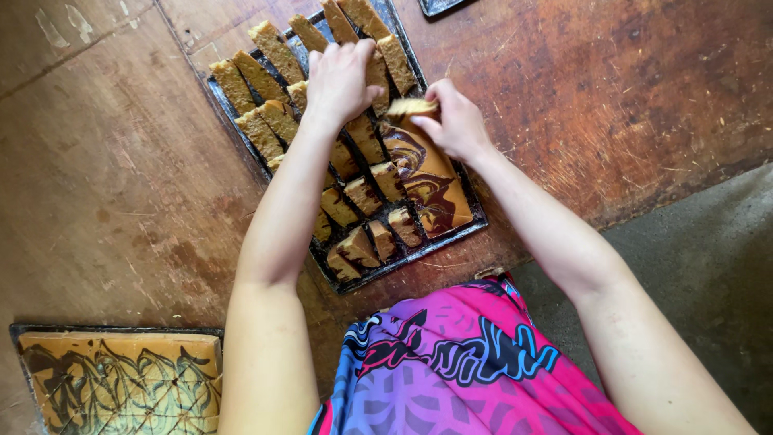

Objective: The person slices rectangular slabs of swirled cake and arranges the pieces onto a metal tray.

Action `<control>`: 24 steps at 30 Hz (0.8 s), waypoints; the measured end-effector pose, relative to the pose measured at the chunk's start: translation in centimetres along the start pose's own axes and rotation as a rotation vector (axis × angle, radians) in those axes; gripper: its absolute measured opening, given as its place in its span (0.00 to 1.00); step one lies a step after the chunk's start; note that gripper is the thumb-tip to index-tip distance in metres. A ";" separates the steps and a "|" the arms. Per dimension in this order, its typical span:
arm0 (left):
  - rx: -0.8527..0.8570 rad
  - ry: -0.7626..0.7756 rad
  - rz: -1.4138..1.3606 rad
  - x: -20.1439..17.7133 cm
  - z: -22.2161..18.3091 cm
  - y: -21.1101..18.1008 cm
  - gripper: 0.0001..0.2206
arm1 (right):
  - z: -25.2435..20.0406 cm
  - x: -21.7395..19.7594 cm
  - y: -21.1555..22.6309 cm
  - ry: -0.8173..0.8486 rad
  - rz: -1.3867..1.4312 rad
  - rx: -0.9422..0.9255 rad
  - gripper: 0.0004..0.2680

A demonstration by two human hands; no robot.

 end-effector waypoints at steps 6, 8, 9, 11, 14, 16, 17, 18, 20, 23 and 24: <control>0.241 0.092 -0.107 0.6 -3.8 -5.8 0.12 | -6.8 -1.5 -3.3 -0.483 0.795 -0.163 0.13; 0.293 0.213 -0.109 3.2 -4.3 -9.0 0.17 | -9.1 1.0 -5.4 -0.483 1.352 0.148 0.09; 0.343 0.331 -0.108 4.6 -4.8 -10.1 0.22 | -9.8 1.4 -4.9 -0.487 1.350 0.149 0.09; 0.270 0.336 0.007 5.6 -4.9 -10.1 0.26 | -11.1 3.6 -5.3 -0.506 1.475 0.321 0.09; 0.212 0.361 0.086 6.4 -4.6 -10.2 0.31 | -11.5 4.8 -5.6 -0.505 1.391 0.345 0.09; 0.226 0.390 0.052 6.5 -4.6 -10.2 0.31 | -11.5 5.2 -6.0 -0.490 1.375 0.346 0.10; 0.207 0.524 0.065 7.2 -4.8 -9.8 0.29 | -11.5 5.5 -6.0 -0.468 1.360 0.344 0.11; 0.190 0.650 0.081 7.8 -4.9 -9.2 0.26 | -11.3 5.5 -5.9 -0.471 1.361 0.338 0.11; 0.224 0.577 -0.026 6.9 -4.7 -9.1 0.28 | -11.2 5.2 -5.6 -0.470 1.293 0.306 0.11; 0.266 0.432 -0.234 5.4 -3.6 -8.6 0.33 | -11.1 4.8 -5.0 -0.453 1.290 0.293 0.12; 0.263 0.357 -0.332 4.8 -3.2 -8.5 0.34 | -11.2 4.4 -5.0 -0.459 1.293 0.297 0.12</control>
Point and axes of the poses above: each hand's wrist, its own z-axis towards the middle knuckle, its own x-axis out of the palm, y = z × x, the point moved 8 cm from there along z, towards the middle knuckle, and after that the axes turned 1 degree about -z, right-handed, at the moved point
